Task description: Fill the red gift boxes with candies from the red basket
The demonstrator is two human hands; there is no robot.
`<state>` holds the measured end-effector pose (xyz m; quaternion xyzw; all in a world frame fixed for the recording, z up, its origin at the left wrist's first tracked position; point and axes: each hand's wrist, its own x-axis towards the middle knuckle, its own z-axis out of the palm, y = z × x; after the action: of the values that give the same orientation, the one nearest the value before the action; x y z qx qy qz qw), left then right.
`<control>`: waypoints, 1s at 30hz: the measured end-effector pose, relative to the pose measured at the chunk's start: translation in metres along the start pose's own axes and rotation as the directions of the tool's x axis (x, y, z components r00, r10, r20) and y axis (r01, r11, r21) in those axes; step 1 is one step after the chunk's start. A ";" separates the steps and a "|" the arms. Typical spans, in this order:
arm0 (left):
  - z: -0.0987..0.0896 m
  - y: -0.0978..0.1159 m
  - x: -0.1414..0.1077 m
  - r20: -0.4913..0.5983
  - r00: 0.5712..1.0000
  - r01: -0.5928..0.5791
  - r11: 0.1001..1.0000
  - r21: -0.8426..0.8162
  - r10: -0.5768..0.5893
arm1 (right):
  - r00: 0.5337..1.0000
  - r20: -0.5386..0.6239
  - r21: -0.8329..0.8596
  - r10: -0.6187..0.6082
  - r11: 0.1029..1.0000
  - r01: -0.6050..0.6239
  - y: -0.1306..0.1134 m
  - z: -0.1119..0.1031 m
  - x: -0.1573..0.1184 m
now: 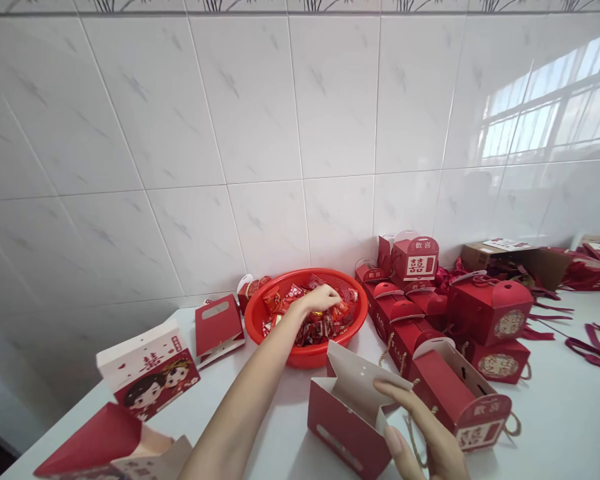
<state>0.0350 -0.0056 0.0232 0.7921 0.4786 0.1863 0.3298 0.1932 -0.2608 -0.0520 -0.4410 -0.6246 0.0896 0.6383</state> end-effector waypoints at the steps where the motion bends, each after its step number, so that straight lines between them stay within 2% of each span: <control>1: -0.005 0.002 -0.005 -0.032 0.999 -0.018 0.999 -0.037 0.017 | 1.000 0.004 0.006 0.002 1.000 -0.002 0.000 0.000 0.000; 6: -0.019 0.005 -0.036 -0.169 0.984 -0.098 0.967 -0.234 0.058 | 1.000 0.016 0.039 0.013 0.999 -0.014 -0.001 0.000 -0.001; 12: -0.013 -0.006 -0.066 -0.223 0.975 -0.135 0.863 -0.486 0.027 | 0.996 0.065 0.057 0.059 0.996 -0.062 0.000 -0.004 -0.001; 15: -0.009 -0.012 -0.075 -0.259 0.965 -0.119 0.838 -0.532 -0.027 | 0.993 0.106 0.052 0.043 0.997 -0.049 0.003 -0.008 0.000; 19: -0.006 -0.015 -0.086 -0.287 0.952 -0.070 0.831 -0.551 -0.110 | 0.982 0.185 0.008 -0.033 0.999 0.032 0.005 -0.015 0.005; 22: -0.008 -0.013 -0.094 -0.258 0.965 -0.076 0.876 -0.476 -0.057 | 0.979 0.197 -0.015 -0.046 0.999 0.050 0.005 -0.017 0.006; 24: -0.009 -0.011 -0.097 -0.194 0.981 -0.062 0.935 -0.348 -0.007 | 0.980 0.196 -0.012 -0.043 0.999 0.047 0.004 -0.016 0.006; 27: -0.010 -0.009 -0.096 0.030 1.000 0.011 0.999 -0.038 -0.010 | 0.980 0.196 -0.003 -0.029 1.000 0.030 0.003 -0.014 0.004; 30: -0.007 -0.009 -0.086 0.261 0.957 0.067 0.971 0.231 -0.128 | 0.983 0.183 0.004 -0.016 1.000 0.016 0.004 -0.014 0.004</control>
<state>-0.0156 -0.0757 0.0233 0.8171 0.4846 0.0043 0.3123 0.2082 -0.2622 -0.0497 -0.4249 -0.6841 0.1254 0.5794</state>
